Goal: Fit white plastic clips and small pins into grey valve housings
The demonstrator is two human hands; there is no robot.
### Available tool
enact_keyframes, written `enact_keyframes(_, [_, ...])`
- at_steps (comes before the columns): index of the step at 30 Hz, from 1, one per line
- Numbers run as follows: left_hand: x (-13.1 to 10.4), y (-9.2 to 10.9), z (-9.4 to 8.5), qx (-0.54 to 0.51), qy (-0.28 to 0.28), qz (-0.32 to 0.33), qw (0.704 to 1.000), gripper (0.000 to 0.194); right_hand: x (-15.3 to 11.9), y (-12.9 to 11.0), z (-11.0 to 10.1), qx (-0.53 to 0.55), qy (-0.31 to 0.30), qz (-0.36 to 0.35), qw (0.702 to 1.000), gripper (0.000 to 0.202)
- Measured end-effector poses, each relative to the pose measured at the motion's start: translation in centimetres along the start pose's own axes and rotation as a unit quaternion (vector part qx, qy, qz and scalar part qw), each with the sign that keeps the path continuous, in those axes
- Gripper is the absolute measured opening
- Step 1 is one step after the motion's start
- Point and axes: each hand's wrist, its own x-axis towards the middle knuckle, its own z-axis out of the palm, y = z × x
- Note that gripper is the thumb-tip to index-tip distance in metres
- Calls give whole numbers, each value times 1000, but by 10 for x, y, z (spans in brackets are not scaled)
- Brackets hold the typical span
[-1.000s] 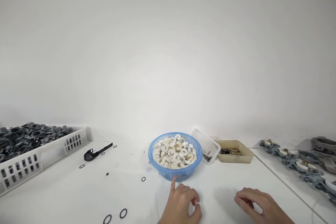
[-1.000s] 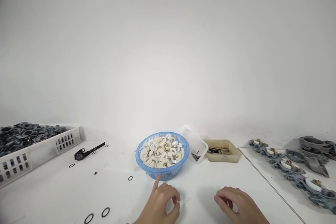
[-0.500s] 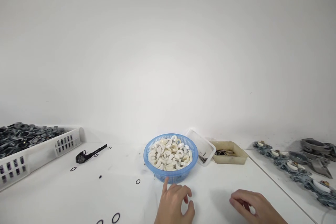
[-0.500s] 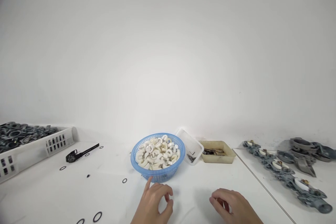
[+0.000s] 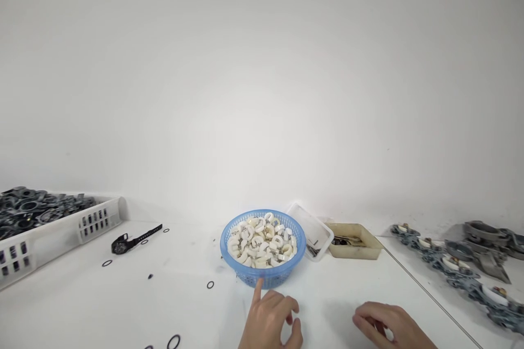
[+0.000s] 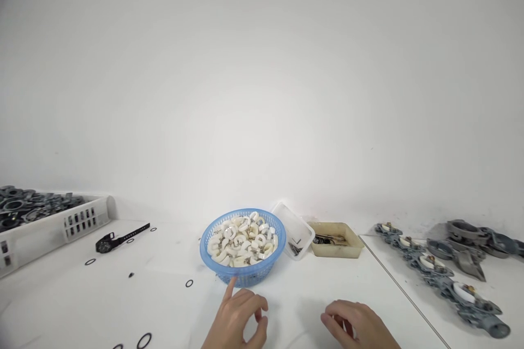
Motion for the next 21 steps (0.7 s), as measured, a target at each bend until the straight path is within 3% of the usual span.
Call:
enact_keyframes(10, [-1, -4, 4, 37, 40, 51, 997, 27, -1, -5, -4, -14, 15, 6, 1000, 47])
enact_keyframes(21, [-1, -3, 2, 19, 39, 34, 998, 28, 0, 1, -2, -22, -15, 6, 1000, 48])
